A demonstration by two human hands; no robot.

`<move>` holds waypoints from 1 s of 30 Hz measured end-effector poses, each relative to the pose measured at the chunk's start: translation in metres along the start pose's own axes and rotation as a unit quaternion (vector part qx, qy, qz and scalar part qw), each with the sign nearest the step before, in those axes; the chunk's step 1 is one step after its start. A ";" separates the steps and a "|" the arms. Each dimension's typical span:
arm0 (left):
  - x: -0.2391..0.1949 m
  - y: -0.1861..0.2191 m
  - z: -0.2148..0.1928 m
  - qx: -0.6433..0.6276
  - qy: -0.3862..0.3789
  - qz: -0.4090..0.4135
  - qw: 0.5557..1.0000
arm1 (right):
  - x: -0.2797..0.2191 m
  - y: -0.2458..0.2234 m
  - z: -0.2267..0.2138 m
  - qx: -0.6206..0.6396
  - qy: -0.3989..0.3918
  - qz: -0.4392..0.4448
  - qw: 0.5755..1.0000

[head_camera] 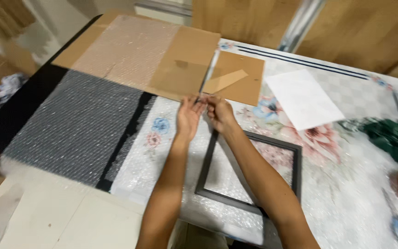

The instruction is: The person cleans the glass of a picture frame using a cloth, places a piece of artwork inside, secures the backing, and wraps the completed frame in bubble wrap and tape.

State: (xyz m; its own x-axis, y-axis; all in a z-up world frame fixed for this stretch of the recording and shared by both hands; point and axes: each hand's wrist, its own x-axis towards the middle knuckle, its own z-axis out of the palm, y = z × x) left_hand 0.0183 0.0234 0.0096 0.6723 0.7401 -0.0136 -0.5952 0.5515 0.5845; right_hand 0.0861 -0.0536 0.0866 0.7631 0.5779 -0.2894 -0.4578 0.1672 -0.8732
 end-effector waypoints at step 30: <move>-0.199 -0.236 0.218 0.012 -0.213 -0.214 0.953 | -0.090 -0.146 -0.499 -0.694 0.407 -0.285 0.521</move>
State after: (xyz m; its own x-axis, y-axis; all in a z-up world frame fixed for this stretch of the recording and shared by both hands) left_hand 0.1206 -0.3381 0.0517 0.9722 0.2226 0.0719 -0.2186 0.7553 0.6179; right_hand 0.3121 -0.5283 0.0447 0.7945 0.1248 0.5943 0.2882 -0.9389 -0.1881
